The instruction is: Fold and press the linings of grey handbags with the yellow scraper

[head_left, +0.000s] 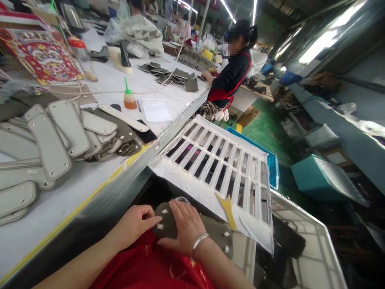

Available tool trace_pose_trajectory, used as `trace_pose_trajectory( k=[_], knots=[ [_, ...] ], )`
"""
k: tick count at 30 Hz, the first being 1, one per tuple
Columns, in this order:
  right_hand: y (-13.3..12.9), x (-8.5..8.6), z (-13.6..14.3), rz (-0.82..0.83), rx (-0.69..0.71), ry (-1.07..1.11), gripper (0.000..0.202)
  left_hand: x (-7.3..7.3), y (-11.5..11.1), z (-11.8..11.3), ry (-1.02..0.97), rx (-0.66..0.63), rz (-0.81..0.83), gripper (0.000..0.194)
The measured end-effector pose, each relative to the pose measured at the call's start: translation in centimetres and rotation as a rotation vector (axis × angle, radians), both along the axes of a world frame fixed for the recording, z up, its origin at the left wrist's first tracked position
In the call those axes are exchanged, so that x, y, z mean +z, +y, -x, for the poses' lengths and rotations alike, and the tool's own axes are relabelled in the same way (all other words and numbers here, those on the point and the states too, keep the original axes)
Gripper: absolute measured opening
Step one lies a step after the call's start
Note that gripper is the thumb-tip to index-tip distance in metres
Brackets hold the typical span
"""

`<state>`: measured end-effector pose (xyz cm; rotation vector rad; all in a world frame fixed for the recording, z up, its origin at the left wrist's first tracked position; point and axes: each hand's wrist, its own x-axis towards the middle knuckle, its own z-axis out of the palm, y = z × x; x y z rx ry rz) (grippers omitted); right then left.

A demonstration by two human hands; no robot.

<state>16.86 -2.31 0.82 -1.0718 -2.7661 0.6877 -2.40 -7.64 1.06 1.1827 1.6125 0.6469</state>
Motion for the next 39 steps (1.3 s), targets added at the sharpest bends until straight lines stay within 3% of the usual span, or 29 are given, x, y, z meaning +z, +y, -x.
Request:
trace_pose_trajectory(
  k=[15, 32, 35, 39],
  knots=[
    [0.2, -0.2, 0.1, 0.053, -0.032, -0.026, 0.096, -0.8, 0.2, -0.3, 0.047, -0.004, 0.018, 0.039],
    [0.0, -0.1, 0.7, -0.015, -0.002, -0.077, 0.095, 0.6, 3.0, 2.0, 0.327, -0.425, 0.012, 0.034],
    [-0.1, -0.1, 0.7, -0.028, 0.003, -0.074, 0.095, 0.8, 3.2, 1.9, 0.332, -0.453, 0.011, 0.033],
    [-0.3, -0.4, 0.6, -0.041, 0.009, -0.066, 0.096, 1.1, 2.9, 1.1, 0.401, -0.396, 0.035, 0.042]
  ],
)
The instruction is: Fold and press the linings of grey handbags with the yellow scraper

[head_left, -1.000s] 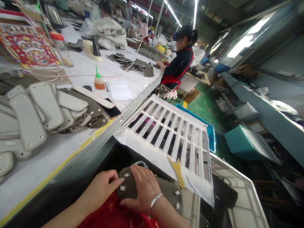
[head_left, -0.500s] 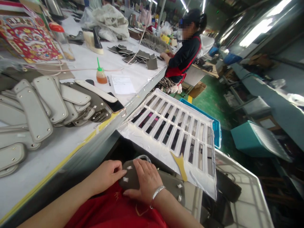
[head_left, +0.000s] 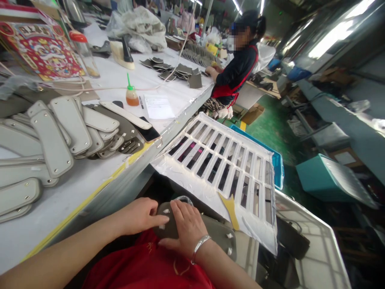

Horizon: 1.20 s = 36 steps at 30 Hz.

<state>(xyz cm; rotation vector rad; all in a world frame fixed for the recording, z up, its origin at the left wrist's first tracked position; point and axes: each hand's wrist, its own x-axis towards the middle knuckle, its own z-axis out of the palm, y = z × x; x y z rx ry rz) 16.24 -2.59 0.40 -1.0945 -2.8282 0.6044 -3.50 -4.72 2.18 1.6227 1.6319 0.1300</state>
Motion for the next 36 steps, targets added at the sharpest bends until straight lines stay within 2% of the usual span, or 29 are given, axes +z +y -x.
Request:
trace_pose_trajectory(
  k=[5, 15, 18, 21, 24, 27, 29, 30, 32, 34, 36],
  knots=[
    [0.1, -0.2, -0.1, 0.02, -0.012, -0.016, 0.098, -0.8, -0.4, -0.9, 0.032, 0.1, -0.033, 0.042],
    [0.3, 0.1, 0.4, 0.07, -0.017, -0.012, 0.098, -3.1, -0.4, -0.1, -0.241, 0.109, 0.024, 0.049],
    [0.8, 1.2, -0.5, 0.139, 0.002, 0.012, 0.102, -3.6, -0.5, -0.4, -0.319, 0.117, 0.049, 0.048],
    [1.3, 3.0, -3.7, 0.169, -0.014, 0.022, 0.108, -3.8, -0.6, -0.5, -0.33, 0.098, 0.055, 0.049],
    [1.1, 3.9, -8.0, 0.137, -0.123, -0.056, 0.111, -3.3, -0.3, -0.1, -0.213, 0.004, 0.045, 0.052],
    [0.4, 3.0, -11.2, 0.135, -0.154, -0.09, 0.108, -2.1, 0.3, 0.2, 0.027, -0.083, -0.061, 0.05],
    [0.1, 1.9, -12.1, 0.11, -0.137, -0.06, 0.102, -1.4, 0.4, -0.4, 0.118, -0.127, -0.266, 0.053],
    [0.0, 1.4, -12.2, 0.093, -0.128, -0.044, 0.1, -1.2, 0.3, -1.0, 0.131, -0.178, -0.387, 0.061],
    [0.0, 0.8, -12.2, 0.068, -0.119, -0.032, 0.097, -1.3, 0.1, -2.7, 0.135, -0.351, -0.574, 0.08],
    [0.0, 0.7, -12.1, 0.06, -0.112, -0.033, 0.094, -1.9, -0.3, -4.4, 0.156, -0.506, -0.648, 0.088],
    [0.0, 0.8, -12.1, 0.057, -0.111, -0.035, 0.093, -2.6, -0.4, -5.5, 0.182, -0.546, -0.656, 0.083]
  ],
)
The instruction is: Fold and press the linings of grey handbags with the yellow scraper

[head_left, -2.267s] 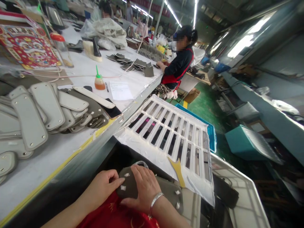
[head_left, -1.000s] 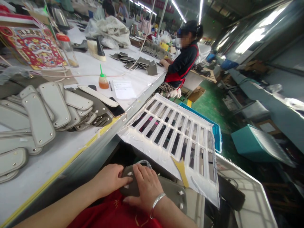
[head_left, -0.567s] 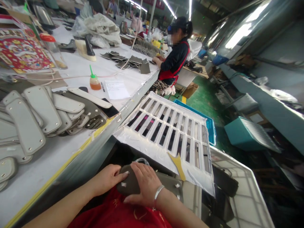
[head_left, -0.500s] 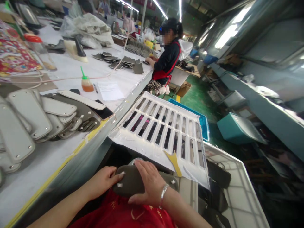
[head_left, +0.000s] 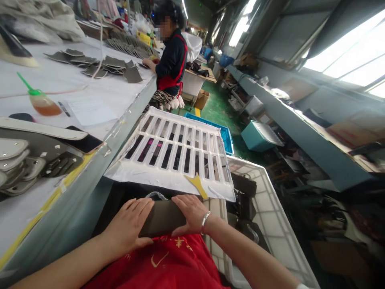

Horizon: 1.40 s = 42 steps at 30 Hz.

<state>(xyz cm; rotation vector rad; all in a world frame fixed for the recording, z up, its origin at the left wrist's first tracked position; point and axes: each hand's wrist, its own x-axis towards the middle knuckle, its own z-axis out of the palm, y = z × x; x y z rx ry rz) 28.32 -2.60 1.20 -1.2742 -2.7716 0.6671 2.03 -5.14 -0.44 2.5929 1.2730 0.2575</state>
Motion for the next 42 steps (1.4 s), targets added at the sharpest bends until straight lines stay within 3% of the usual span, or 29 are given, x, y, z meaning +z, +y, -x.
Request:
trace_pose_trajectory(
  k=[5, 11, 18, 22, 28, 33, 38, 42],
  knots=[
    [0.1, 0.2, -0.1, -0.017, 0.016, 0.024, 0.088, -0.7, 0.5, 0.1, 0.001, 0.093, 0.039, 0.078],
    [0.5, 0.4, -0.2, 0.032, 0.018, 0.021, 0.089, -0.6, 0.7, 1.2, -0.039, 0.054, 0.12, 0.086],
    [0.4, -0.3, 2.8, 0.008, 0.043, 0.086, 0.091, -0.9, 0.5, 1.5, -0.13, 0.1, 0.192, 0.075],
    [0.7, -0.8, 4.3, 0.044, -0.008, 0.094, 0.087, -0.6, 0.8, 1.2, -0.145, 0.1, 0.189, 0.069],
    [1.1, -0.5, 4.4, 0.065, -0.037, 0.098, 0.082, -0.5, 0.9, 1.1, -0.176, 0.126, 0.209, 0.071],
    [0.9, -0.3, 4.8, 0.065, -0.078, 0.1, 0.091, -0.7, 0.6, 1.1, -0.184, 0.148, 0.217, 0.073],
    [1.1, -0.1, 6.0, 0.027, -0.164, -0.027, 0.054, -0.7, 0.9, 1.0, -0.167, 0.113, 0.163, 0.068],
    [1.0, 0.1, 6.7, -0.008, -0.171, -0.063, 0.053, -0.5, 0.9, 1.3, -0.13, 0.093, 0.166, 0.064]
  ],
)
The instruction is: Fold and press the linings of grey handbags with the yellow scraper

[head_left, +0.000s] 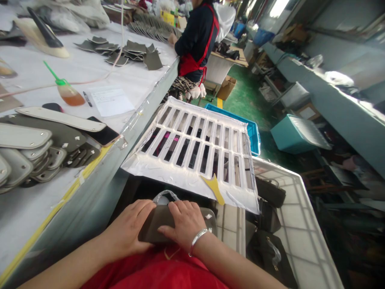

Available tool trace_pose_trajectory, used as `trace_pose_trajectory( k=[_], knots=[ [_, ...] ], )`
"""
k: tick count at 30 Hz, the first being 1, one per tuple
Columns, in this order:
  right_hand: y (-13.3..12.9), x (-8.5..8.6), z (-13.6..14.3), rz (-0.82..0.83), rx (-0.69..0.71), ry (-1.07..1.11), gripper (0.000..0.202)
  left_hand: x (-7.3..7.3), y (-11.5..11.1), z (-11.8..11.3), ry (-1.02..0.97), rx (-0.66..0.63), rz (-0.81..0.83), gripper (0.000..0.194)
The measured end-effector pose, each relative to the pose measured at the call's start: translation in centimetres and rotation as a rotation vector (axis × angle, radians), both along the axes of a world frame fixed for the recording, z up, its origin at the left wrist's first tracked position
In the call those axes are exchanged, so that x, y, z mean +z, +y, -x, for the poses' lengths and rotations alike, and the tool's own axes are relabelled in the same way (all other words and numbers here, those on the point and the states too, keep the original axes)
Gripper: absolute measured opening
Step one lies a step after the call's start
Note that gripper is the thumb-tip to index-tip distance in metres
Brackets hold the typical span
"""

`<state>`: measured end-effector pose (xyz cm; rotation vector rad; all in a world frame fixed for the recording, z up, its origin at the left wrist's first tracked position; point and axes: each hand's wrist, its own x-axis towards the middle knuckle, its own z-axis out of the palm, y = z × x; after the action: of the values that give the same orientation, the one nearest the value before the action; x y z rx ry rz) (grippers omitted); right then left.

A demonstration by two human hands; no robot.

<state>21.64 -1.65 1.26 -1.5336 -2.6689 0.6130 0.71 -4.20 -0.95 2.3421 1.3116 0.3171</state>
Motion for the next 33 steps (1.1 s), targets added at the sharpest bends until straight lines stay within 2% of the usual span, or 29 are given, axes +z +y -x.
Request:
trace_pose_trajectory(
  k=[3, 6, 8, 10, 13, 16, 21, 24, 25, 27, 29, 30, 31, 33],
  knots=[
    [-0.2, 0.3, 0.0, -0.007, -0.011, -0.007, 0.055, 0.7, -0.1, -0.3, 0.098, -0.023, -0.005, 0.069],
    [-0.1, 1.0, -0.9, 0.051, 0.02, 0.037, 0.056, 2.0, -0.3, -2.0, 0.26, -0.013, -0.024, 0.087],
    [0.1, 1.3, -1.9, 0.12, 0.053, 0.129, 0.047, 2.7, -0.4, -3.7, 0.299, -0.02, -0.013, 0.102],
    [0.3, 1.3, -2.9, 0.115, 0.003, 0.181, 0.034, 3.0, -0.4, -5.1, 0.267, -0.048, 0.015, 0.112],
    [0.6, 0.2, -4.1, -0.038, -0.152, 0.024, 0.031, 2.6, -0.1, -5.7, 0.222, -0.046, 0.014, 0.107],
    [0.5, -0.8, -4.5, -0.072, -0.158, -0.109, 0.04, 2.0, -0.1, -5.3, 0.176, -0.048, -0.001, 0.102],
    [0.1, -0.8, -4.3, -0.098, -0.163, -0.121, 0.041, 1.8, -0.4, -5.5, 0.095, -0.056, -0.012, 0.102],
    [0.3, -0.4, -4.9, -0.075, -0.18, -0.014, 0.037, 2.4, -0.2, -5.1, -0.076, -0.1, -0.007, 0.095],
    [0.4, -0.2, -5.2, -0.038, -0.193, 0.07, 0.037, 2.7, -0.1, -4.6, -0.174, -0.067, 0.001, 0.086],
    [0.7, 0.2, -6.0, 0.027, -0.241, 0.268, 0.041, 3.3, 0.6, -3.2, -0.365, 0.118, 0.0, 0.064],
    [0.9, 0.5, -6.4, 0.015, -0.308, 0.38, 0.046, 3.7, 1.6, -1.8, -0.465, 0.337, -0.032, 0.057],
    [0.9, 0.6, -6.3, -0.027, -0.336, 0.369, 0.047, 3.9, 2.1, -1.4, -0.466, 0.403, -0.054, 0.058],
    [0.8, 0.5, -6.1, -0.084, -0.353, 0.314, 0.046, 3.9, 2.5, -1.3, -0.441, 0.422, -0.069, 0.059],
    [0.4, 0.3, -5.3, -0.19, -0.343, 0.145, 0.044, 3.5, 2.7, -1.9, -0.357, 0.365, -0.071, 0.056]
  ],
)
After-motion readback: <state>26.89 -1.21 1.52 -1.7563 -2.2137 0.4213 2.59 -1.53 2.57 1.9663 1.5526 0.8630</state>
